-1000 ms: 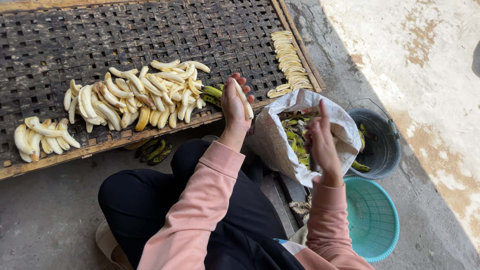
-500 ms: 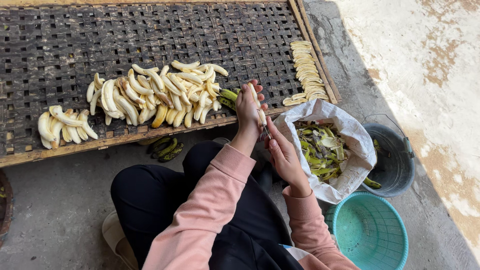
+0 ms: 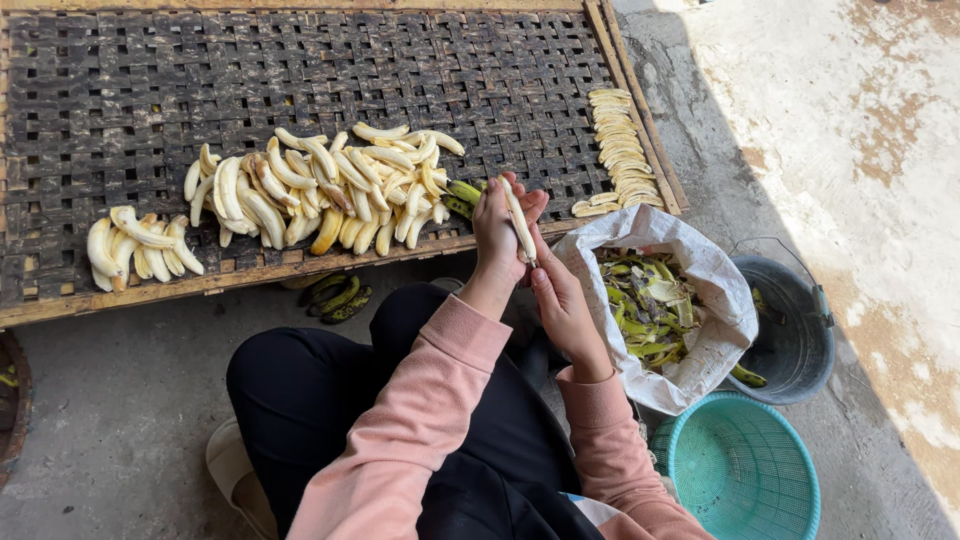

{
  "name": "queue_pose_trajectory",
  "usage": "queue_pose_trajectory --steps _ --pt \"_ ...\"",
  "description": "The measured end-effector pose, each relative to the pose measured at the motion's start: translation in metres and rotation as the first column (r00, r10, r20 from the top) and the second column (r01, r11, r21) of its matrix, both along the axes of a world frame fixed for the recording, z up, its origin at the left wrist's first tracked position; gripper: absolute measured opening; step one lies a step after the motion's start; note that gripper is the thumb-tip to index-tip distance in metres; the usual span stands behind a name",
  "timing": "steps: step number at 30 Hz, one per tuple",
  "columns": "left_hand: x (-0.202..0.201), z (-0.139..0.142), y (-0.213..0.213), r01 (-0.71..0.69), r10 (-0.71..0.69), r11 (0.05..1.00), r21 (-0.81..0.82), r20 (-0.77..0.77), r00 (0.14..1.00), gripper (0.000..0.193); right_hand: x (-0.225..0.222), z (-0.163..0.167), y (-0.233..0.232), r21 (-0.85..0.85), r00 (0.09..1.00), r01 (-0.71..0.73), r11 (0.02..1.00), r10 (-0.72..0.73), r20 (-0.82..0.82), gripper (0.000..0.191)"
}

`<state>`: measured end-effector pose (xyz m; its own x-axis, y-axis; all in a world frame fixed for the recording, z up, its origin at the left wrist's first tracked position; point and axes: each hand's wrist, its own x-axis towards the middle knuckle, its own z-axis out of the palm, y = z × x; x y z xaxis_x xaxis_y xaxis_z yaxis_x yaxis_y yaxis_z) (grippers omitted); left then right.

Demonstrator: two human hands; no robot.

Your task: The person sits on a low stool and peels bananas with a knife, one at a time, placing the peeled bananas onto a woven bamboo drying tray and dropping the peels into a sack beside them. They occasionally reposition the pile of peeled bananas on the tray.

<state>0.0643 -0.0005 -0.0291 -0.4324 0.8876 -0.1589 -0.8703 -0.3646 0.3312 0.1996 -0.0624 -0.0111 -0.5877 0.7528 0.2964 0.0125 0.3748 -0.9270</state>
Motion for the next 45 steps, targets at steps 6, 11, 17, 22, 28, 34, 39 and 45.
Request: queue_pose_trajectory --steps 6,11,17,22,28,34,39,45 --pt "-0.006 -0.01 -0.01 0.063 -0.063 0.998 -0.003 0.021 0.998 0.026 -0.021 -0.002 0.01 0.038 1.0 -0.013 0.999 0.014 -0.025 0.054" --pt "-0.016 -0.013 -0.018 0.017 -0.018 1.0 -0.017 -0.012 1.0 0.027 -0.046 -0.003 0.009 0.1 0.997 0.014 0.995 -0.007 -0.074 0.058" --pt "-0.04 -0.011 -0.035 -0.093 0.071 0.991 -0.094 -0.22 0.973 0.028 -0.079 -0.001 0.011 0.026 0.998 0.039 0.999 -0.039 0.038 0.061" --pt "-0.086 -0.007 -0.045 -0.163 0.165 0.986 0.027 -0.23 0.959 0.032 -0.111 0.032 0.012 0.397 0.914 0.034 0.917 -0.19 0.359 0.06" --pt "-0.174 -0.017 -0.072 0.206 -0.247 0.962 -0.18 -0.249 0.936 0.022 -0.165 0.053 0.018 0.709 0.65 -0.098 0.699 -0.494 0.577 0.076" --pt "-0.295 -0.057 -0.125 -0.151 0.013 0.853 -0.499 -0.27 0.963 0.031 -0.141 -0.017 0.103 0.293 0.848 0.219 0.931 -0.33 0.416 0.061" --pt "-0.426 -0.083 -0.191 -0.835 0.116 0.358 -0.419 -0.867 0.484 0.065 -0.052 -0.087 0.161 -0.073 0.892 0.427 0.901 -0.407 0.198 0.048" --pt "-0.463 -0.069 -0.18 -0.988 -0.379 0.033 -0.148 -0.917 0.125 0.079 -0.036 -0.099 0.155 -0.211 0.696 0.682 0.7 -0.532 0.483 0.05"
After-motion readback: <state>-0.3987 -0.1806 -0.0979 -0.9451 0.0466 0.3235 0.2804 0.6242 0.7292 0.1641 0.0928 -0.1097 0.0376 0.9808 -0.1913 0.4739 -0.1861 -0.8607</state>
